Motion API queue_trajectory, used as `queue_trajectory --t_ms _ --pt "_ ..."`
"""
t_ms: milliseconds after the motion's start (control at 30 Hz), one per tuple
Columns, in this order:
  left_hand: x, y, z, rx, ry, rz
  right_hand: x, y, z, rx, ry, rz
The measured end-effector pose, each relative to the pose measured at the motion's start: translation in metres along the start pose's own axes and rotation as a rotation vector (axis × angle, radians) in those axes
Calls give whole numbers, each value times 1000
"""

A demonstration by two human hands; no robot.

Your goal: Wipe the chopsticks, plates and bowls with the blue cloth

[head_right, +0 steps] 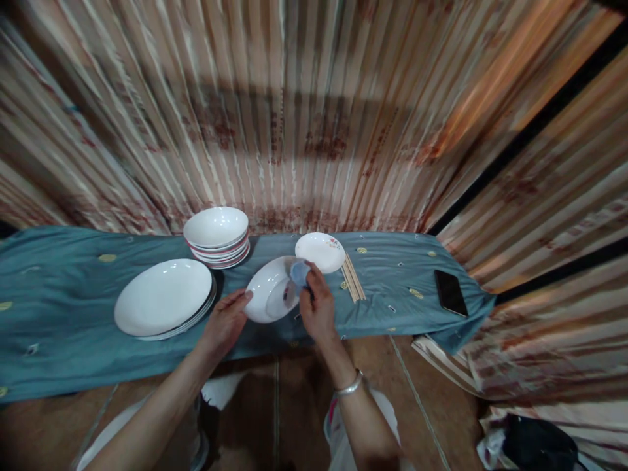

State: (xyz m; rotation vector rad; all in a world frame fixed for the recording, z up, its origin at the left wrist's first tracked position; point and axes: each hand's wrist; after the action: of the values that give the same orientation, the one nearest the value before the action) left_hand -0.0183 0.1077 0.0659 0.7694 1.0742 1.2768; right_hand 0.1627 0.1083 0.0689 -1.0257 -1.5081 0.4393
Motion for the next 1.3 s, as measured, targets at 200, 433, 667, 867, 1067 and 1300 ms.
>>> queue_trajectory --t_ms 200,433,667,867,1067,1300 --pt "-5 -4 -1 -107 -38 -33 -21 -27 40 -377 -297 -327" --pt "0 -6 -2 -134 -54 -1 -10 -21 61 -547 -280 -315" --pt "3 -2 -3 -168 -10 -94 -2 1 54 -390 -135 -106" --pt "-2 3 -8 -122 26 -143 -2 48 47 -132 -56 132" --pt "7 -2 -16 -149 47 -136 -28 80 66 46 -31 335" --pt "14 -10 -24 -181 95 -138 -45 72 62 -85 -104 224"
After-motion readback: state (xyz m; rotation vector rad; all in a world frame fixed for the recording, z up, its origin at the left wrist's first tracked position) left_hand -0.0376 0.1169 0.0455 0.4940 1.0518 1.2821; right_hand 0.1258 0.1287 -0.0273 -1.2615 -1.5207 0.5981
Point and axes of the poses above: each hand's wrist, its own x-axis towards the middle knuckle, its own z-axis out of the palm, y = z × x, and after that the axes turned 10 degrees about x, right-handed
